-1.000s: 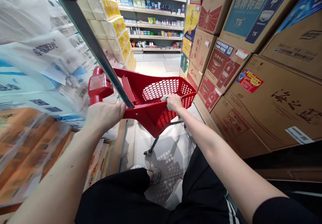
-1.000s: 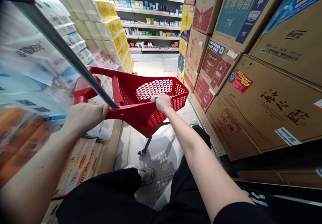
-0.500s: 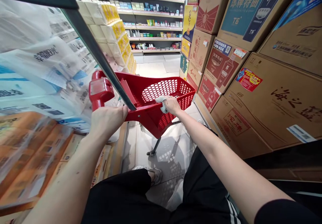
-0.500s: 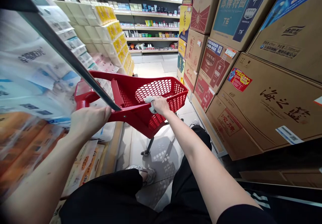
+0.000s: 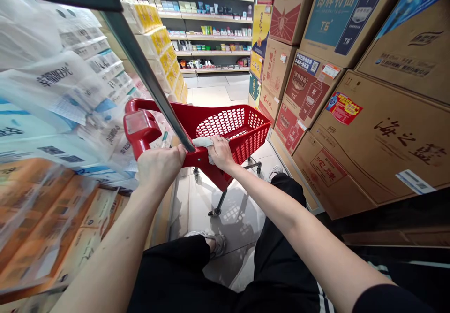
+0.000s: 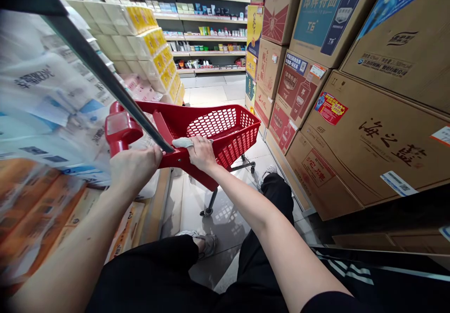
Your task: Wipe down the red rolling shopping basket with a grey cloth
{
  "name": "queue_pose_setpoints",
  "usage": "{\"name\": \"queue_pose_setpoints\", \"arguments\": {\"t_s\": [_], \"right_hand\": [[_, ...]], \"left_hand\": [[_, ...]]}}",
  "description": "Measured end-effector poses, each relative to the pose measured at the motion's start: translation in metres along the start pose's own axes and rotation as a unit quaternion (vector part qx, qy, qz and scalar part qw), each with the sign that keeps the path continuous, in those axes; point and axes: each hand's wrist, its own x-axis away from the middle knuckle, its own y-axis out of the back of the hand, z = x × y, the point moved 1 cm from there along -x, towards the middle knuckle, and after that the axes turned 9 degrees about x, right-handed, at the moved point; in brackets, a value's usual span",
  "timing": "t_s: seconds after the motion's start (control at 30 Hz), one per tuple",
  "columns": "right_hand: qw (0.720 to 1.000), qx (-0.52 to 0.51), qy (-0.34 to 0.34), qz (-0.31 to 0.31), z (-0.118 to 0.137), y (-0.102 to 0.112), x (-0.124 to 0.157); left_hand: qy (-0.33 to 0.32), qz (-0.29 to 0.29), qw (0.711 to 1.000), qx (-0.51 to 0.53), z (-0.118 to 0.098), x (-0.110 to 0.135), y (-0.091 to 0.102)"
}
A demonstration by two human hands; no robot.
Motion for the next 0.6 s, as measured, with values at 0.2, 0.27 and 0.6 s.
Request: {"name": "queue_pose_setpoints", "arguments": {"t_s": [0.2,0.27,0.6], "right_hand": [[0.997,0.023,0.049,0.053,-0.015,0.009,-0.018],[0.997,0.017,0.053,0.062,-0.018,0.009,-0.025],[0.995,0.012,-0.063,0.073,-0.039,0.005,-0.044]], "left_hand": [[-0.002,0.033,0.999,0.016,0.0,0.002,0.009],[-0.024,0.065,0.997,0.023,0.005,-0.002,0.013],[-0.105,0.158,0.98,0.066,0.009,-0.018,0.021]]}}
